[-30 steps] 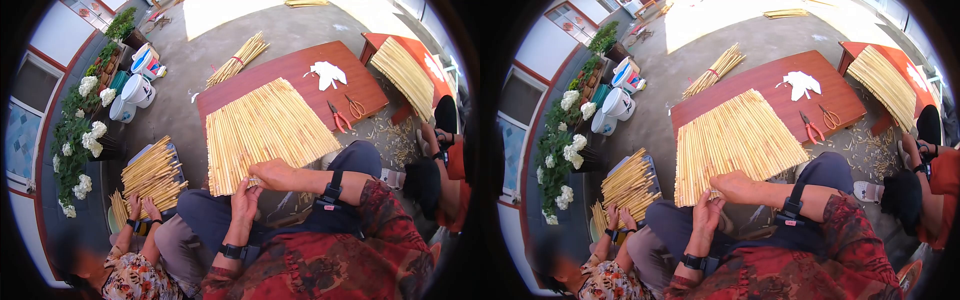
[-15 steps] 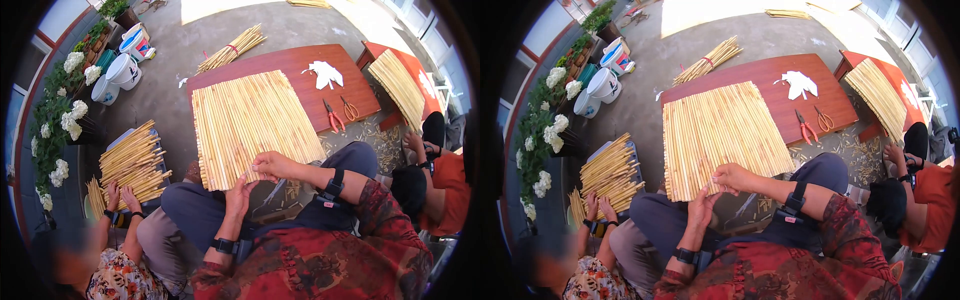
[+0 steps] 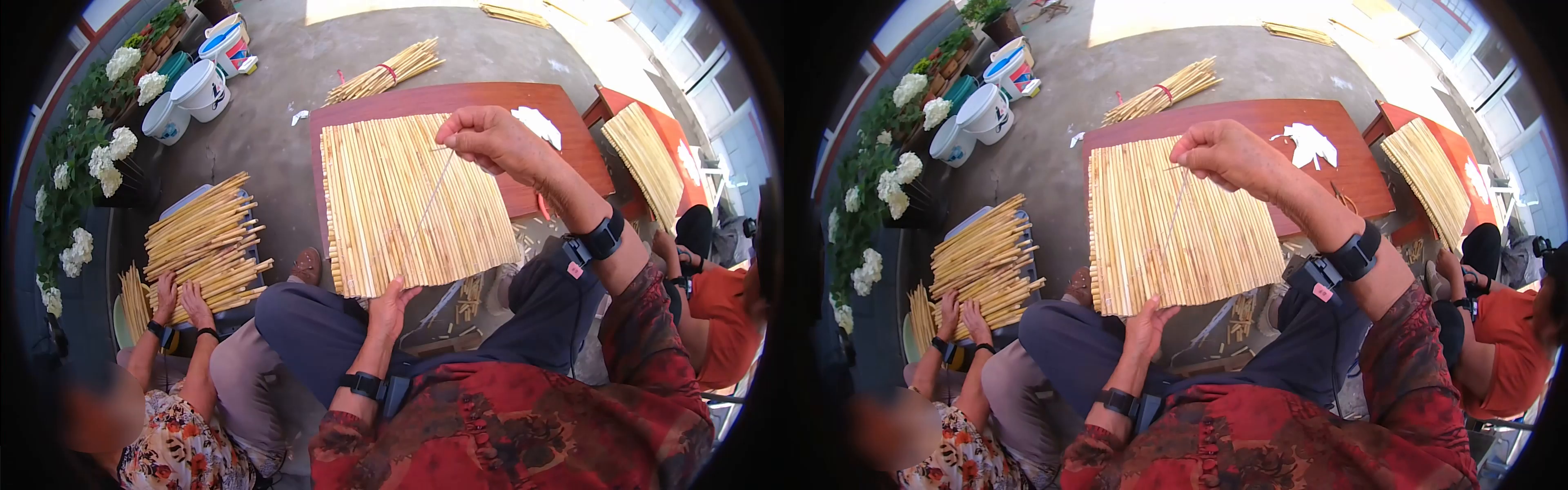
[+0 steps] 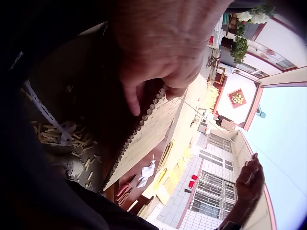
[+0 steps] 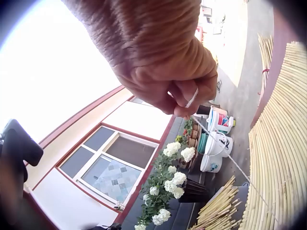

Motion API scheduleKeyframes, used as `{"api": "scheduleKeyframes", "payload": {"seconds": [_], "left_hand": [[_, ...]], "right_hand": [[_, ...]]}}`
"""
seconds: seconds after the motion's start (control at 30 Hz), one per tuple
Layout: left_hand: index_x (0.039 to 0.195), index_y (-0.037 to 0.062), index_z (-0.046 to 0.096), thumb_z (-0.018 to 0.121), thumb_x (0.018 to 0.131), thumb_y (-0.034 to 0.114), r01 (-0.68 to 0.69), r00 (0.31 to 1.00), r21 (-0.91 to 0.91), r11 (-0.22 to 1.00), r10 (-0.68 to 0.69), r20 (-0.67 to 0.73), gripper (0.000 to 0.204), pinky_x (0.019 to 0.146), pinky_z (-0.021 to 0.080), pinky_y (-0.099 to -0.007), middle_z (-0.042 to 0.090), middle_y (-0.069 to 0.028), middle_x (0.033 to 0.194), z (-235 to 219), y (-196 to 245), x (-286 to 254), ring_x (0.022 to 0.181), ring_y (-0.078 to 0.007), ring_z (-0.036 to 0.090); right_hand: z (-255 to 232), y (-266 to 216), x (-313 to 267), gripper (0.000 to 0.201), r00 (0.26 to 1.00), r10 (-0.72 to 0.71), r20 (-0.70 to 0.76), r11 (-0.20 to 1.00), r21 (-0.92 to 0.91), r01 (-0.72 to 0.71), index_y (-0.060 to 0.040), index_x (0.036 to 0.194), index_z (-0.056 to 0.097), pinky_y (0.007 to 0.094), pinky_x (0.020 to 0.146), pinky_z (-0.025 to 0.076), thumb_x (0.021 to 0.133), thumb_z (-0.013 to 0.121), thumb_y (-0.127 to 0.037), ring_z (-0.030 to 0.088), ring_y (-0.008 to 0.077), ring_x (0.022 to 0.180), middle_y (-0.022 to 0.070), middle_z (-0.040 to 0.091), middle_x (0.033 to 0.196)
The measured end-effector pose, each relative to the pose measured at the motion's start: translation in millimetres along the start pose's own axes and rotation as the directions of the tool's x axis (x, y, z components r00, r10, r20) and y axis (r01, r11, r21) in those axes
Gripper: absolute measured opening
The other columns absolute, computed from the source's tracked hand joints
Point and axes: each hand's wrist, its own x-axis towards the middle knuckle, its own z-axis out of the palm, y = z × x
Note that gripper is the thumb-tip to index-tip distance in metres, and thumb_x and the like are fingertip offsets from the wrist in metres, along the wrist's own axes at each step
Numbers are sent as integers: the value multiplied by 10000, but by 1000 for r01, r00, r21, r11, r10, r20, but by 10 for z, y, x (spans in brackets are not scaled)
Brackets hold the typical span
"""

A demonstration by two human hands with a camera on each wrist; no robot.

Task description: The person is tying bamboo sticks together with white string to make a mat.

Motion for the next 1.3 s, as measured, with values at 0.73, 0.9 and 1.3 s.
{"api": "scheduleKeyframes", "payload": {"seconds": [0.73,0.9,1.3], "left_hand": [[1162,26,411,507,824,60,-65,997,126,990,69,-26,353,693,500,-341,498,-77,1071,116,107,-70,926,-181,525],[1159,28,414,495,820,43,-113,992,163,980,119,-29,348,655,507,-316,497,-71,1053,123,112,-82,879,-168,535],[1105,10,447,507,809,50,-106,994,100,989,102,47,304,687,499,-303,535,-81,992,90,126,-27,827,-174,562]], "right_hand": [[961,1305,-138,120,792,-389,470,303,-747,592,-85,815,550,342,707,390,699,531,-111,527,228,805,69,528,817],[1141,1337,-42,81,792,-371,484,146,-812,565,-79,678,520,344,673,401,666,566,-144,540,229,738,83,537,720],[1034,1233,-134,249,755,411,512,895,-384,-227,-32,765,589,241,428,408,805,485,-255,450,102,501,11,460,573]]}}
